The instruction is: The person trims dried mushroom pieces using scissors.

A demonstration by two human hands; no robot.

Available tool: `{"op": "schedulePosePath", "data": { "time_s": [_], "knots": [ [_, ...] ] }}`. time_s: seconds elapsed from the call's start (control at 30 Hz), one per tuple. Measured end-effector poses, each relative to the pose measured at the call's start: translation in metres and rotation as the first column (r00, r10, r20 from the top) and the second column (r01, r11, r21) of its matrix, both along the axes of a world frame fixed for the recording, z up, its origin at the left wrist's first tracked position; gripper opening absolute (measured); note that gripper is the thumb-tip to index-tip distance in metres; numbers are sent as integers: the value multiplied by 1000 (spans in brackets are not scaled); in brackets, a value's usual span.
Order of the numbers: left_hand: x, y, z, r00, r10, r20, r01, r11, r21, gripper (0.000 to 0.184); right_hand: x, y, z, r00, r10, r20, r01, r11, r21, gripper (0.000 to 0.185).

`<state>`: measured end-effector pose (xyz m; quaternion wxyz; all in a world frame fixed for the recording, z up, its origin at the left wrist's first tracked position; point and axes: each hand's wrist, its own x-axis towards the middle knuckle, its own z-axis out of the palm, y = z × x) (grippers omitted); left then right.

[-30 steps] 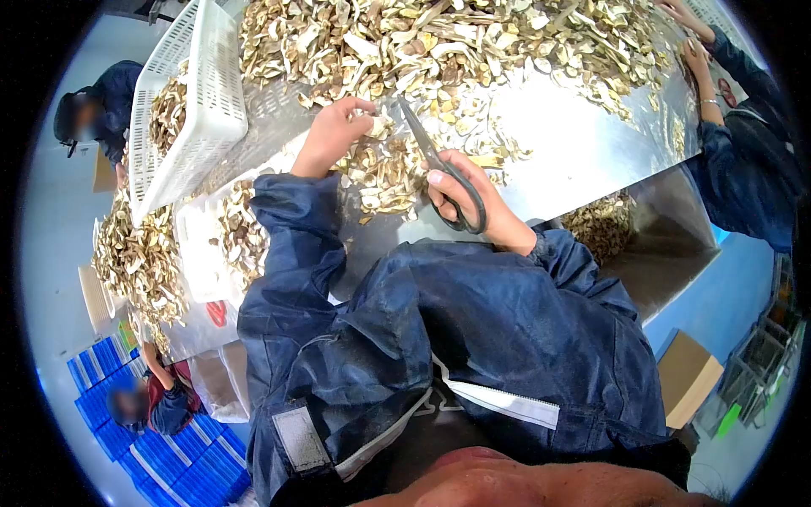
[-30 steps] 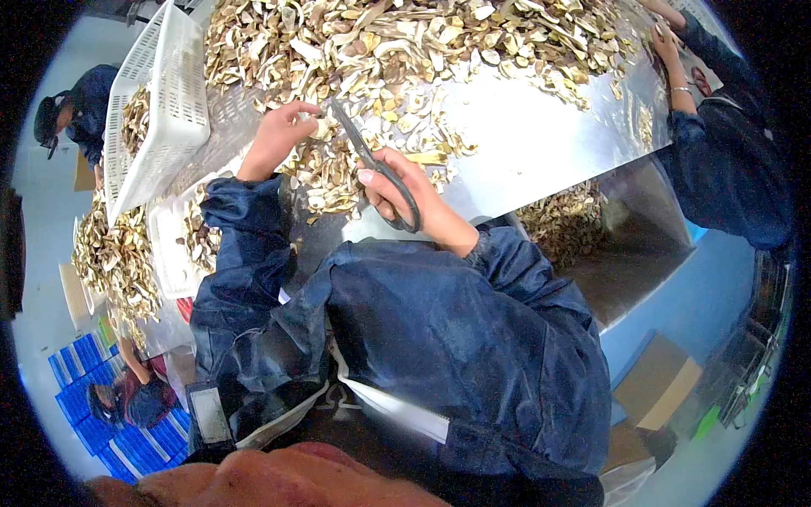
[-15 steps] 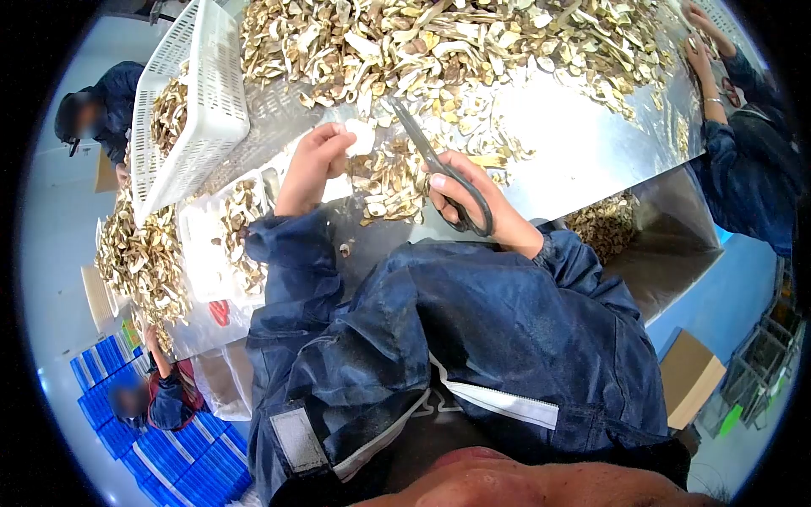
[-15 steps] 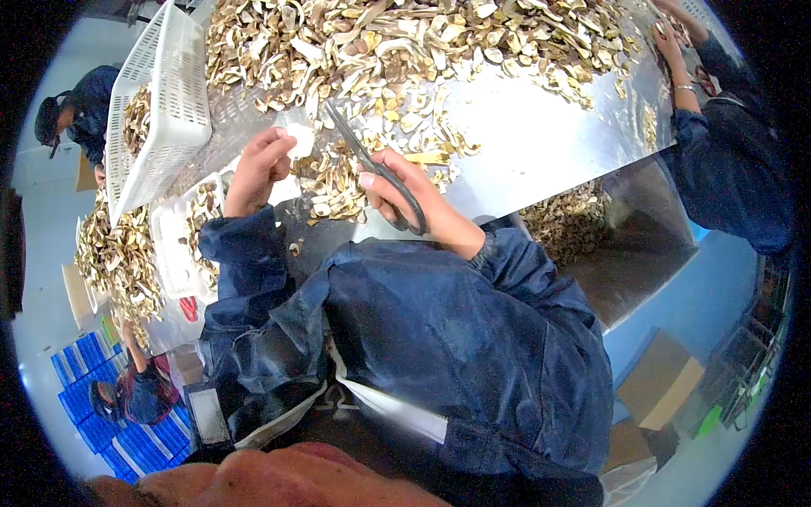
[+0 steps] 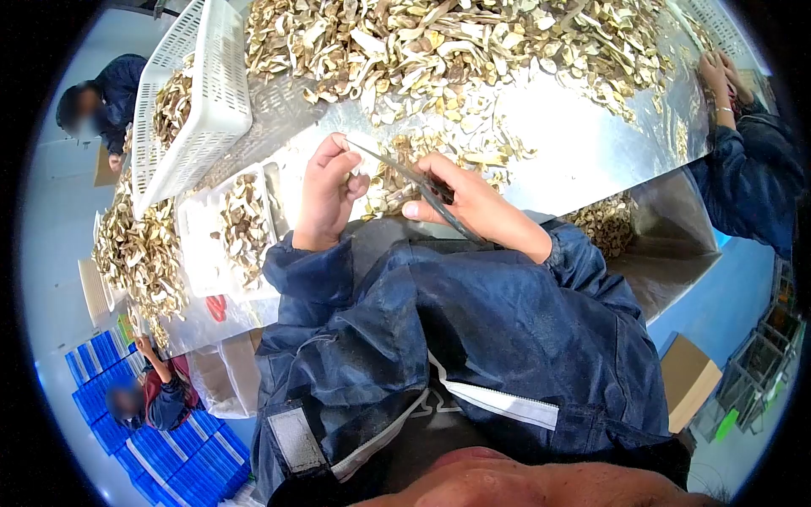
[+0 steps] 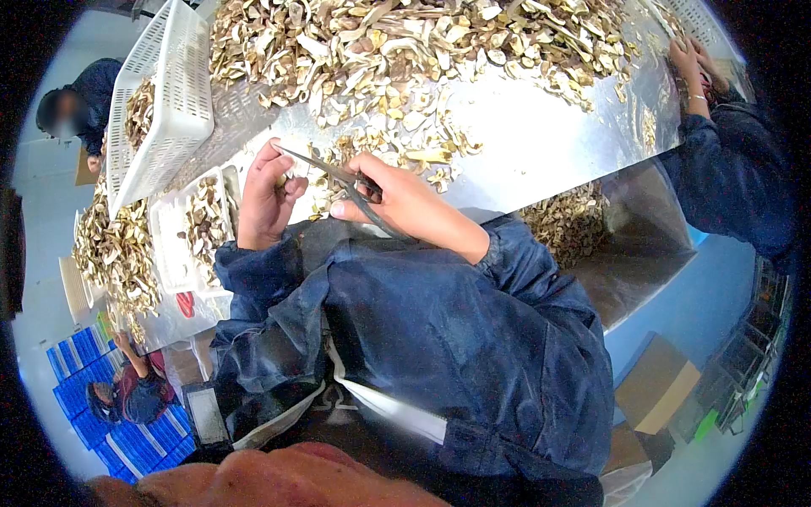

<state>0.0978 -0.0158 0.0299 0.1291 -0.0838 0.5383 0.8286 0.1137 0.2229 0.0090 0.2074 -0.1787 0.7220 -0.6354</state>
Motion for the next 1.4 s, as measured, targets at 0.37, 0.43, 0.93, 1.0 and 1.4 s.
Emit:
{"op": "schedulePosePath", "data": {
  "time_s": [0.37, 0.43, 0.93, 1.0, 1.4],
  "knots": [
    [9, 13, 2, 996, 66, 54, -66, 998, -7, 10, 8, -2, 3, 996, -35, -84, 41, 996, 77, 40],
    [10, 17, -1, 997, 50, 61, -51, 999, 14, 11, 9, -3, 2, 992, -46, -114, 56, 995, 85, 39],
    [29, -5, -24, 986, 56, 155, -103, 944, 314, 14, 8, -6, -15, 989, -109, 98, 116, 991, -65, 36],
    [36, -32, -23, 978, 169, 122, -198, 935, 295, 15, 5, 0, -10, 958, -120, 260, 161, 976, -144, 32],
    [34, -128, 22, 915, 52, -401, -404, 91, -910, 31, 3, 2, -29, 903, -211, 375, 317, 916, -246, 30]
  ]
}}
